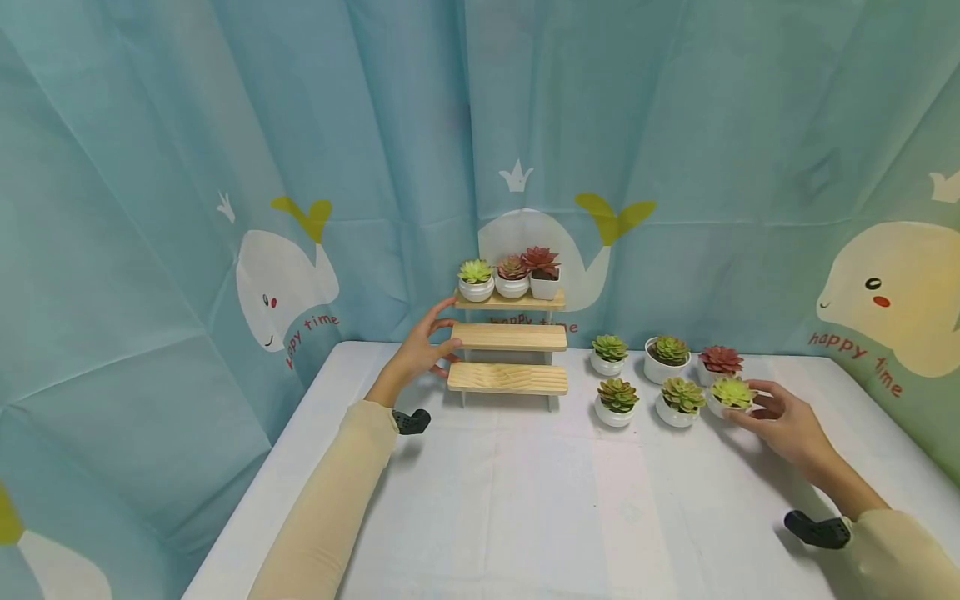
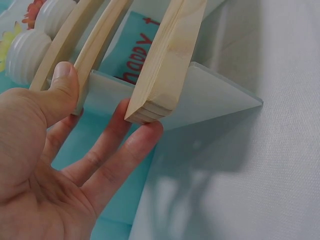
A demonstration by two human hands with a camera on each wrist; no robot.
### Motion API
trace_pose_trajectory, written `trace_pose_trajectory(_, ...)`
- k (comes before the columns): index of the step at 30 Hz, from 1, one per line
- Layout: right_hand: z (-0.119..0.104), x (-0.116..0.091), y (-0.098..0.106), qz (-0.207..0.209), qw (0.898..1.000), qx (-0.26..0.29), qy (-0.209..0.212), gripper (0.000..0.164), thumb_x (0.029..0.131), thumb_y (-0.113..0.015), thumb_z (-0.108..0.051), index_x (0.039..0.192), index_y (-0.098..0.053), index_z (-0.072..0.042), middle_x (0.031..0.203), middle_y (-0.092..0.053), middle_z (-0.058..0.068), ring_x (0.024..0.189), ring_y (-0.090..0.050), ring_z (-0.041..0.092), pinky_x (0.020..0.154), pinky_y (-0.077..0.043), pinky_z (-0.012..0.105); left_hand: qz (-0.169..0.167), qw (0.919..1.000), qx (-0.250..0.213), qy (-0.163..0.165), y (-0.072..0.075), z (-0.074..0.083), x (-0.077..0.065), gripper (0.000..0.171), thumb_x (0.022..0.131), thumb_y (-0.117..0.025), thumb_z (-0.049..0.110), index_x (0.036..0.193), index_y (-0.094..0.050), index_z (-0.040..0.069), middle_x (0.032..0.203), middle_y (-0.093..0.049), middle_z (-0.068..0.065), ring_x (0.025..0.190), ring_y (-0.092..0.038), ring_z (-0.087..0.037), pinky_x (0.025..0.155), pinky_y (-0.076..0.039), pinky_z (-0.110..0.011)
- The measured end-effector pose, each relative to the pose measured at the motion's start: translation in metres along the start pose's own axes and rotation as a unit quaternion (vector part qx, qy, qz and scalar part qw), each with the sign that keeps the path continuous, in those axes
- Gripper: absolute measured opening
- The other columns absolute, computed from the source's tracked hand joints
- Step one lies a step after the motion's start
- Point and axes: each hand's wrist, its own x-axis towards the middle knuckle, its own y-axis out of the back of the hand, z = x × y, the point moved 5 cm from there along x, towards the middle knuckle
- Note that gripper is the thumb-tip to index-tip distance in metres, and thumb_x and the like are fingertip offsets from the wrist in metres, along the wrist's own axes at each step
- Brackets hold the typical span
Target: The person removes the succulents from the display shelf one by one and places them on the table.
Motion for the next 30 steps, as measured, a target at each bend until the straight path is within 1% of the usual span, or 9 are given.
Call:
trace_pose_trajectory(1,0.001,0.000,-0.001,-0.004,1.000,0.000,-0.004,0.084,0.095,-0.074,-0.043,0.150,-0.036,0.007,0.142,-0.044,0.044,0.117,-0.057,0.049,0.067,-0.047,0.016,-0.001,1.0000,-0.001,-0.001,0.000,0.000,0.000,0.078,0.099,-0.070,0.022,0.161,-0.027,0.042,0.158,-0.038,-0.016,0.092,-0.070,-0.048,0.068,-0.061,-0.059)
trace_pose_trajectory(2,0.001,-0.001,-0.002,-0.008,1.000,0.000,-0.007,0.084,0.096,-0.074,-0.043,0.150,-0.035,0.008,0.142,-0.044,0.044,0.119,-0.055,0.052,0.068,-0.049,0.019,-0.001,1.0000,-0.001,-0.002,0.000,-0.001,0.001,0.078,0.099,-0.070,0.022,0.161,-0.027,0.042,0.158,-0.038,-0.016,0.091,-0.070,-0.048,0.068,-0.061,-0.060)
trace_pose_trajectory(6,0.004,-0.001,-0.003,-0.015,1.000,-0.008,-0.015,0.087,0.096,-0.073,-0.045,0.151,-0.033,0.008,0.144,-0.041,0.045,0.122,-0.053,0.055,0.077,-0.055,0.036,-0.001,1.0000,-0.002,-0.004,0.001,-0.002,0.001,0.078,0.099,-0.070,0.023,0.161,-0.026,0.042,0.158,-0.037,-0.016,0.089,-0.071,-0.046,0.068,-0.061,-0.061)
trace_pose_trajectory(10,0.008,-0.001,-0.004,-0.020,1.000,-0.006,-0.023,0.089,0.096,-0.072,-0.047,0.152,-0.031,0.008,0.146,-0.038,0.045,0.125,-0.050,0.056,0.087,-0.054,0.054,-0.005,1.0000,0.000,0.000,0.000,-0.001,0.002,0.079,0.100,-0.069,0.022,0.162,-0.025,0.042,0.159,-0.036,-0.016,0.091,-0.070,-0.047,0.069,-0.060,-0.061)
trace_pose_trajectory(15,0.013,-0.001,-0.004,-0.027,0.999,0.002,-0.032,0.090,0.097,-0.070,-0.049,0.153,-0.029,0.009,0.145,-0.039,0.045,0.127,-0.047,0.058,0.091,-0.050,0.061,-0.009,0.9999,-0.007,0.010,-0.001,-0.001,0.003,0.081,0.101,-0.068,0.018,0.163,-0.021,0.041,0.162,-0.032,-0.016,0.096,-0.068,-0.053,0.073,-0.057,-0.068)
trace_pose_trajectory(19,0.015,-0.001,-0.004,-0.027,0.999,0.007,-0.037,0.088,0.098,-0.068,-0.049,0.152,-0.028,0.009,0.144,-0.040,0.045,0.127,-0.047,0.057,0.092,-0.048,0.062,-0.009,0.9998,-0.010,0.012,-0.001,0.000,0.003,0.081,0.101,-0.067,0.017,0.164,-0.020,0.040,0.163,-0.030,-0.017,0.096,-0.068,-0.053,0.074,-0.057,-0.069)
trace_pose_trajectory(25,0.016,-0.001,-0.005,-0.026,0.999,0.008,-0.033,0.088,0.099,-0.067,-0.049,0.151,-0.028,0.010,0.142,-0.042,0.044,0.125,-0.048,0.055,0.091,-0.047,0.060,-0.005,1.0000,-0.001,0.003,0.000,-0.001,0.002,0.079,0.101,-0.068,0.019,0.162,-0.024,0.040,0.159,-0.035,-0.016,0.090,-0.072,-0.044,0.069,-0.060,-0.061)
trace_pose_trajectory(26,0.016,-0.001,-0.005,-0.026,0.999,0.007,-0.032,0.088,0.099,-0.067,-0.049,0.151,-0.028,0.010,0.141,-0.043,0.044,0.124,-0.048,0.054,0.089,-0.048,0.057,-0.004,1.0000,0.001,0.002,0.000,-0.001,0.002,0.078,0.100,-0.068,0.019,0.162,-0.025,0.041,0.159,-0.036,-0.016,0.089,-0.072,-0.042,0.068,-0.061,-0.060)
trace_pose_trajectory(30,0.016,0.000,-0.004,-0.024,0.999,-0.005,-0.028,0.086,0.099,-0.067,-0.049,0.150,-0.030,0.010,0.139,-0.048,0.042,0.120,-0.052,0.048,0.082,-0.051,0.040,-0.001,1.0000,0.002,0.001,0.000,-0.002,0.001,0.078,0.100,-0.069,0.019,0.161,-0.026,0.043,0.158,-0.037,-0.015,0.089,-0.073,-0.041,0.067,-0.062,-0.057)
